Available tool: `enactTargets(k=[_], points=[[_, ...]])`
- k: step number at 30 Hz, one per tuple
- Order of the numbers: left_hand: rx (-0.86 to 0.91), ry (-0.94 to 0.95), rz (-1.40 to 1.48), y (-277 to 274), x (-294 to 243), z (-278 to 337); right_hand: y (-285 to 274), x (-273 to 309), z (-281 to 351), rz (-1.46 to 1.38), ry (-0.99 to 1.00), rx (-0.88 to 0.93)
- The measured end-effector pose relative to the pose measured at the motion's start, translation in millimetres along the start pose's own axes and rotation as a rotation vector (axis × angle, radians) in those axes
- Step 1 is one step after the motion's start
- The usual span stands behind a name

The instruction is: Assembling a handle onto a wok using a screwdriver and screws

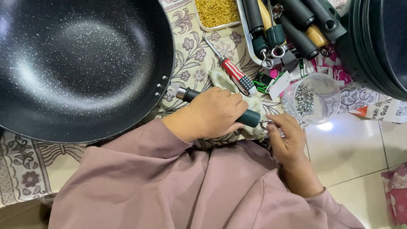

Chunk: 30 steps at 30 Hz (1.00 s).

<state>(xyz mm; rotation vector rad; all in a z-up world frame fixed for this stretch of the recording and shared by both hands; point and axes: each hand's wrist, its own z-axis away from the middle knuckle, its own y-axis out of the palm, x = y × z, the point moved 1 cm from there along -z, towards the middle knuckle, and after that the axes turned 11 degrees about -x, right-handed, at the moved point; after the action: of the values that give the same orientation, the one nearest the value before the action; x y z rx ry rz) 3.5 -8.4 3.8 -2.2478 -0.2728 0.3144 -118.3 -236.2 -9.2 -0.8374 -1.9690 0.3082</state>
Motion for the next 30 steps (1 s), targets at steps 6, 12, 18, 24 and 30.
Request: enactTargets(k=[6, 12, 18, 24, 30], points=[[0.001, 0.0, 0.002, 0.0, 0.4, -0.3, -10.8, -8.2, 7.3, 0.11, -0.404, -0.126], [0.02, 0.0, 0.02, -4.8, 0.6, -3.0, -5.5, -14.6, 10.4, 0.07, -0.36, -0.13], [0.016, 0.013, 0.004, -1.7, 0.4, -1.7, 2.7, -7.9, 6.9, 0.007, -0.163, -0.144], [0.017, 0.011, 0.012, 0.7, -0.4, -0.5, 6.6, -4.4, 1.4, -0.088, 0.293, -0.029], [0.028, -0.003, 0.008, 4.1, 1.4, 1.9, 17.1, 3.2, 6.6, -0.224, 0.631, -0.034]])
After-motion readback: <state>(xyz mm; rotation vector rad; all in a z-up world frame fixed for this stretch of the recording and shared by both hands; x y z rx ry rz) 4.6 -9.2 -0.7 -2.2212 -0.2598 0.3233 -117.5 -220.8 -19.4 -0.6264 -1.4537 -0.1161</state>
